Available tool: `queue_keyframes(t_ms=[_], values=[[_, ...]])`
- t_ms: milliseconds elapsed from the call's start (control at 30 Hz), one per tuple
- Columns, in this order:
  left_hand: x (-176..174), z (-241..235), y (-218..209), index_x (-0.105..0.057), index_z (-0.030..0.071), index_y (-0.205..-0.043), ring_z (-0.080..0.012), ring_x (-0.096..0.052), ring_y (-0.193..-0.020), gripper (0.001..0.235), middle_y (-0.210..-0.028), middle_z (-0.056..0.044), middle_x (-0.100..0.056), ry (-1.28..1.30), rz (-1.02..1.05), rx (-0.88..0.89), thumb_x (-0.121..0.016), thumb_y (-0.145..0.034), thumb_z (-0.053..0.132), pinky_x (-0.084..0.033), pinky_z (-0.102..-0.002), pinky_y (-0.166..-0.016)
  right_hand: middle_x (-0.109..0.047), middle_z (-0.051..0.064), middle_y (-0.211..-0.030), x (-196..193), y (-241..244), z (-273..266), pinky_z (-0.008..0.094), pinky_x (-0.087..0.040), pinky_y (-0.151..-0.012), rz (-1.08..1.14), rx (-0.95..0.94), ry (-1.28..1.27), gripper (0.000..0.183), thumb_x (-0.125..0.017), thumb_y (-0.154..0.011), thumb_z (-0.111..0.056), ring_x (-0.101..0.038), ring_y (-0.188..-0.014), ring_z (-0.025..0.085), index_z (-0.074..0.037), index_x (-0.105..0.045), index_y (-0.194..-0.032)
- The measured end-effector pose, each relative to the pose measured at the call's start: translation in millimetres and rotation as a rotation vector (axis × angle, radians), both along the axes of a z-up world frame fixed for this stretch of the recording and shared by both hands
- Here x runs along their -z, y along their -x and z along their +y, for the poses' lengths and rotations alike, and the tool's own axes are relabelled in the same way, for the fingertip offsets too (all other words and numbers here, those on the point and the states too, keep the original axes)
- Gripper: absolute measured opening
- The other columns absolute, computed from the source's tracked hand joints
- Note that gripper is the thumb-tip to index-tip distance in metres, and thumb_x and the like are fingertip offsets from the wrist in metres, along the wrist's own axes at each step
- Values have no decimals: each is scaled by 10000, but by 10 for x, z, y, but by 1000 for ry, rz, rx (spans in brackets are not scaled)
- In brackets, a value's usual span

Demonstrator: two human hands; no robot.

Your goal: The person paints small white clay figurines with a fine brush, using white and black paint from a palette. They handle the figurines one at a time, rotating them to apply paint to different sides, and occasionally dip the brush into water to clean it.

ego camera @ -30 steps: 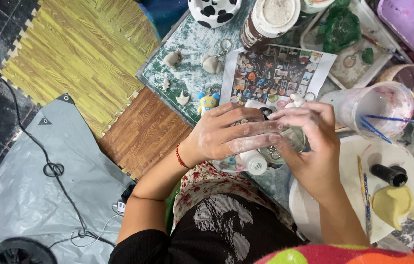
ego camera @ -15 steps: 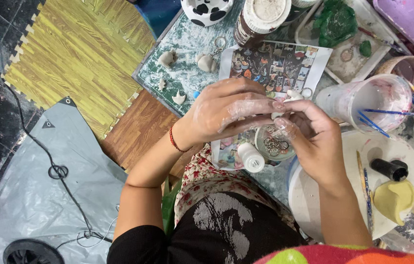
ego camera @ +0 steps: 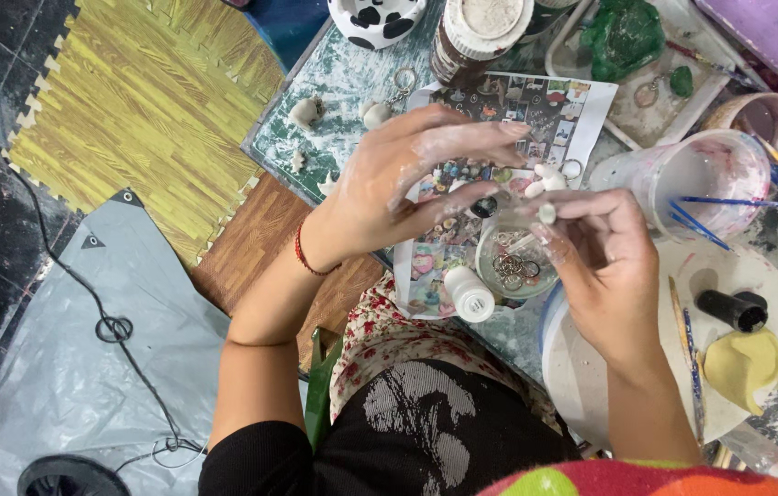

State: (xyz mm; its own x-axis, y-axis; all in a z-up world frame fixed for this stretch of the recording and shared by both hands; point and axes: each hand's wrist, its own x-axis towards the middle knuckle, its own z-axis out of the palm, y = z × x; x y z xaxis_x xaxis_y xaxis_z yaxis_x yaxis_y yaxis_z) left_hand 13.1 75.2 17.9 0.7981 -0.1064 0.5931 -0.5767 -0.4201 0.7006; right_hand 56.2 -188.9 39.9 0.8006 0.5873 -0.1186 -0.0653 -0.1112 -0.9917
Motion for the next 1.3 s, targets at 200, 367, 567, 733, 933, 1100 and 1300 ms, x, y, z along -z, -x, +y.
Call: queue_keyframes(t_ms=[200,367,567,733,933,1100,1300], values=[[56,-200,98,-597,145,-1384,-211,-664,-940,457,-1093,-19,-732,-114,82,-55,-831,-994,105,-567,-340,-785,-673,161,-1170,25,98,-235,294,-538,-1046,-7,91,26,219,-624,-1052,80,-656,-1094,145,-3,-480,-1195],[42,-238,188,-611,131,-1358,-205,-664,-923,431,-1103,-34,-721,-89,100,-86,-807,-974,121,-570,-338,-795,-692,172,-1129,36,153,-388,239,-499,-823,25,174,-3,221,-633,-1072,57,-588,-877,92,-14,-476,-1210],[-40,-291,269,-629,105,-1297,-205,-641,-858,381,-1179,-26,-742,-33,193,-97,-809,-962,82,-552,-349,-761,-723,187,-1155,33,170,-486,210,-450,-703,84,193,35,234,-575,-1081,-31,-488,-739,57,-34,-476,-1293],[-31,-459,306,-623,109,-1314,-189,-687,-936,391,-1252,-15,-728,19,207,-88,-806,-969,96,-565,-328,-795,-745,183,-1129,37,267,-620,196,-436,-704,60,206,83,221,-576,-1083,-37,-485,-749,48,-15,-483,-1283],[68,-831,228,-615,152,-1332,-164,-706,-1056,428,-1329,-17,-708,51,135,36,-820,-955,158,-592,-310,-898,-731,160,-1146,57,410,-792,203,-514,-885,-111,190,69,258,-627,-1042,-11,-664,-996,103,-3,-478,-1253],[34,-1086,249,-674,161,-1350,-197,-655,-970,487,-1195,5,-739,1,233,64,-865,-906,213,-590,-339,-882,-710,131,-1061,88,481,-887,219,-484,-804,-390,223,260,282,-738,-943,48,-565,-844,103,16,-588,-1179],[-35,-1264,239,-685,162,-1318,-218,-692,-1111,428,-1205,-20,-725,184,307,118,-835,-916,173,-590,-362,-992,-693,92,-1072,113,574,-947,205,-484,-792,-343,308,160,337,-749,-952,92,-573,-844,80,-5,-581,-1228]])
